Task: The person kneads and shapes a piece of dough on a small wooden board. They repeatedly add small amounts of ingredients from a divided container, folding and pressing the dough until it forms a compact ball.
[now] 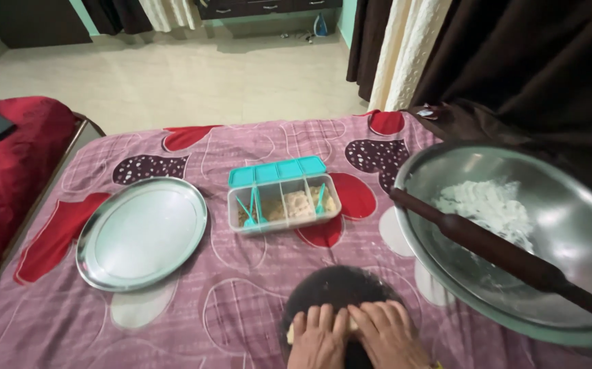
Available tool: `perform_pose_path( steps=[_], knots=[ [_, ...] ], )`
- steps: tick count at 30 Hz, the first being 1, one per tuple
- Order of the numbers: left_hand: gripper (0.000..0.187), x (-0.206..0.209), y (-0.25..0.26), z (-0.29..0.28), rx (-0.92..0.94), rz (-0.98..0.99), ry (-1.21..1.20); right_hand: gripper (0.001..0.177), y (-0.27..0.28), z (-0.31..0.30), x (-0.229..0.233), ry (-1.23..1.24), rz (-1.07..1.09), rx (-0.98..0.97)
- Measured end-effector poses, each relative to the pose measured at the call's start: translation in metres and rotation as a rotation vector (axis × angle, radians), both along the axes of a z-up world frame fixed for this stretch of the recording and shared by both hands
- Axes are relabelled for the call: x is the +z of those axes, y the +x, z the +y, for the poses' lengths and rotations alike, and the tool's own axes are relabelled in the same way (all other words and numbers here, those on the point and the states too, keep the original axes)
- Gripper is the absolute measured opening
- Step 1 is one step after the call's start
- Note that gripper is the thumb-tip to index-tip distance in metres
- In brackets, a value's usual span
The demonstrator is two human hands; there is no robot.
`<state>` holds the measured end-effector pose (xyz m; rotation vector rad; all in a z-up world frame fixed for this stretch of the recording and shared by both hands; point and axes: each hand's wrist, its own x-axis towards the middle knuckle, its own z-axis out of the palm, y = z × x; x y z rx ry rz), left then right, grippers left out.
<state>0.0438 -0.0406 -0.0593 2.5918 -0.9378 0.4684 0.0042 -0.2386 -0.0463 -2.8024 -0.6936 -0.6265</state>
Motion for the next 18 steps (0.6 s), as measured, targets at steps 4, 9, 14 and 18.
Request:
perform_pose_path(
  steps=[4,9,14,18],
  knots=[
    [0.035,0.003,0.024,0.002,-0.103,0.271,0.082,0.047,0.028,-0.008,-0.003,-0.072,0.105,0.015],
    [0.032,0.000,0.053,0.002,-0.151,0.133,0.067,0.036,0.059,-0.005,0.014,-0.118,0.255,-0.055],
    [0.030,0.029,0.049,-0.004,-0.122,0.173,0.089,0.030,0.053,0.001,0.038,-0.208,0.305,-0.157],
    [0.044,-0.001,-0.001,0.003,-0.068,-0.017,0.112,0.052,-0.005,0.002,0.027,-0.138,-0.030,-0.064]
  ],
)
